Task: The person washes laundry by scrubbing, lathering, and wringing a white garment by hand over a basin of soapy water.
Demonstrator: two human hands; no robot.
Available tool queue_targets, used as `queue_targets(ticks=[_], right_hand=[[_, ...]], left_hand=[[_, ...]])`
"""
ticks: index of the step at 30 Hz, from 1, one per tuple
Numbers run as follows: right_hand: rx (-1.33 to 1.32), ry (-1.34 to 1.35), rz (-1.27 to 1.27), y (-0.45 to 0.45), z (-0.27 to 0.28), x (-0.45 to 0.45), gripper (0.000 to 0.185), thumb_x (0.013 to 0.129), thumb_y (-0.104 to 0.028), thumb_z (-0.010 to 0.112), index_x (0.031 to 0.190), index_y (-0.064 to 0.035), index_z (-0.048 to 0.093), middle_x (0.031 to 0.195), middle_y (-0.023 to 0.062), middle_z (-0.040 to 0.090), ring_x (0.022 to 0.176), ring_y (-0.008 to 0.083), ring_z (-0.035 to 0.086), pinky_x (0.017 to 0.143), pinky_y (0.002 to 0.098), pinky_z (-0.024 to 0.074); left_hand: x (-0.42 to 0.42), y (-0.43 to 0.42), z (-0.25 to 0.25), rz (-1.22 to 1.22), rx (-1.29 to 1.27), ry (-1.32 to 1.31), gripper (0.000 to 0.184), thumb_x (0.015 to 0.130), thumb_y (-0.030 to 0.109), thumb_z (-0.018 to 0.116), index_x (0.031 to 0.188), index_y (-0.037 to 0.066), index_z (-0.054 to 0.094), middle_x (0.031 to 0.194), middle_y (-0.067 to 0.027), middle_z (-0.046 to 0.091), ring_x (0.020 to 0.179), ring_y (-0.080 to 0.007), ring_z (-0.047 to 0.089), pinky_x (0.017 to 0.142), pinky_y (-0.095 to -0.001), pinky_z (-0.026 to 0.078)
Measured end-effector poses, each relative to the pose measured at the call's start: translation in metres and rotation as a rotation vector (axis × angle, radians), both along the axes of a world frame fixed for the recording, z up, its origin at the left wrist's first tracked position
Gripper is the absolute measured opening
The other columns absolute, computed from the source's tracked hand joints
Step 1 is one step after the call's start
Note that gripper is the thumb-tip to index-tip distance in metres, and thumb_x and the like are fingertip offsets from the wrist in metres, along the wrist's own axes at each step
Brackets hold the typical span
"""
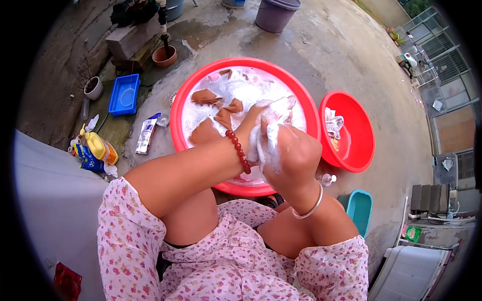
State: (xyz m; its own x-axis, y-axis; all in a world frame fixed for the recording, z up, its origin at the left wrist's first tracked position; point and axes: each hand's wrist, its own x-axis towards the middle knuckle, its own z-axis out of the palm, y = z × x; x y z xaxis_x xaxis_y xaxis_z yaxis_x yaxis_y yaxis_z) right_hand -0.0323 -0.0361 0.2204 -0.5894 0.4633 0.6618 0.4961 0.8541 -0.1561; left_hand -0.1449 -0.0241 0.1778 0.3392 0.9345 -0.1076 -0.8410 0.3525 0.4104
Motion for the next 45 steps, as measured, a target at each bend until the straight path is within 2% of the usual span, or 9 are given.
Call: queue_targets(ticks=[8, 11, 15, 19, 26, 33, 36, 43, 45], right_hand=[[-0.108, 0.111, -0.102, 0.015, 0.007, 0.006, 0.012, 0.069, -0.009, 0.064, 0.067, -0.0038, 0.053, 0.054, 0.0124, 0.05, 0.047, 0.0301, 0.052, 0.042, 0.0378, 0.038], [-0.07, -0.017, 0.028, -0.009, 0.002, 0.001, 0.016, 0.069, -0.011, 0.065, 0.066, -0.0051, 0.05, 0.054, 0.0112, 0.049, 0.045, 0.0281, 0.051, 0.041, 0.0379, 0.0372], [-0.215, 0.059, -0.29, 0.044, 0.014, 0.024, 0.023, 0.086, -0.013, 0.057, 0.067, -0.0001, 0.054, 0.053, 0.0153, 0.05, 0.046, 0.0311, 0.048, 0.044, 0.0355, 0.0351], [-0.094, 0.048, -0.066, 0.016, -0.002, 0.01, 0.015, 0.065, -0.008, 0.065, 0.064, -0.005, 0.051, 0.05, 0.0119, 0.048, 0.043, 0.0287, 0.049, 0.04, 0.0375, 0.0368], [-0.099, 0.015, -0.357, 0.047, 0.012, 0.025, 0.019, 0.071, -0.012, 0.064, 0.06, -0.0042, 0.052, 0.053, 0.0148, 0.051, 0.046, 0.0316, 0.052, 0.04, 0.0378, 0.0378], [0.016, -0.005, 0.006, -0.005, -0.003, 0.0, 0.02, 0.069, -0.013, 0.065, 0.062, -0.0081, 0.047, 0.051, 0.0094, 0.047, 0.043, 0.0255, 0.049, 0.039, 0.0369, 0.0366], [-0.033, 0.039, -0.246, 0.038, 0.005, 0.018, 0.018, 0.071, -0.013, 0.064, 0.063, -0.0051, 0.05, 0.053, 0.0126, 0.05, 0.046, 0.03, 0.051, 0.041, 0.0382, 0.0372], [-0.085, -0.047, 0.037, -0.007, 0.002, 0.003, 0.019, 0.067, -0.011, 0.065, 0.065, -0.0061, 0.046, 0.053, 0.0107, 0.048, 0.046, 0.0277, 0.051, 0.042, 0.038, 0.0377], [-0.036, 0.004, -0.094, 0.01, -0.001, 0.007, 0.02, 0.068, -0.012, 0.065, 0.064, -0.0062, 0.046, 0.053, 0.011, 0.048, 0.046, 0.0291, 0.051, 0.042, 0.0381, 0.0374]], left_hand=[[0.025, -0.01, 0.013, 0.097, -0.255, 0.142, 0.015, 0.089, 0.023, 0.052, 0.085, 0.01, 0.057, 0.077, 0.0007, 0.056, 0.067, -0.0108, 0.054, 0.057, -0.0276, 0.044], [0.009, 0.002, -0.021, 0.058, 0.118, 0.366, 0.018, 0.091, 0.022, 0.05, 0.079, 0.01, 0.056, 0.073, 0.001, 0.056, 0.062, -0.0104, 0.052, 0.054, -0.0277, 0.043], [0.029, -0.016, 0.02, 0.107, -0.117, 0.148, 0.015, 0.091, 0.018, 0.049, 0.085, 0.009, 0.059, 0.074, 0.0018, 0.056, 0.062, -0.0076, 0.052, 0.055, -0.0227, 0.042], [0.021, -0.008, 0.014, 0.14, -0.193, 0.1, 0.017, 0.089, 0.024, 0.054, 0.078, 0.012, 0.056, 0.069, 0.0023, 0.053, 0.06, -0.0077, 0.05, 0.052, -0.0247, 0.041], [0.034, -0.013, 0.007, 0.125, -0.122, -0.018, 0.011, 0.088, 0.018, 0.052, 0.083, 0.012, 0.059, 0.073, 0.0024, 0.056, 0.063, -0.0083, 0.054, 0.055, -0.0237, 0.043], [0.001, 0.0, -0.007, -0.221, 0.028, -0.266, 0.018, 0.087, 0.028, 0.055, 0.077, 0.013, 0.056, 0.071, 0.0004, 0.055, 0.061, -0.0105, 0.052, 0.053, -0.0256, 0.042], [0.024, -0.018, 0.023, 0.125, -0.239, 0.063, 0.017, 0.09, 0.023, 0.049, 0.085, 0.011, 0.059, 0.077, 0.0012, 0.059, 0.068, -0.011, 0.055, 0.061, -0.0251, 0.045], [0.002, 0.001, -0.012, -0.045, -0.012, 0.108, 0.02, 0.087, 0.029, 0.056, 0.074, 0.014, 0.052, 0.068, 0.0011, 0.051, 0.061, -0.0107, 0.05, 0.056, -0.0254, 0.041], [0.019, -0.008, 0.007, 0.044, -0.283, 0.054, 0.019, 0.088, 0.028, 0.054, 0.077, 0.013, 0.054, 0.07, 0.0008, 0.052, 0.063, -0.0103, 0.051, 0.057, -0.0254, 0.042]])
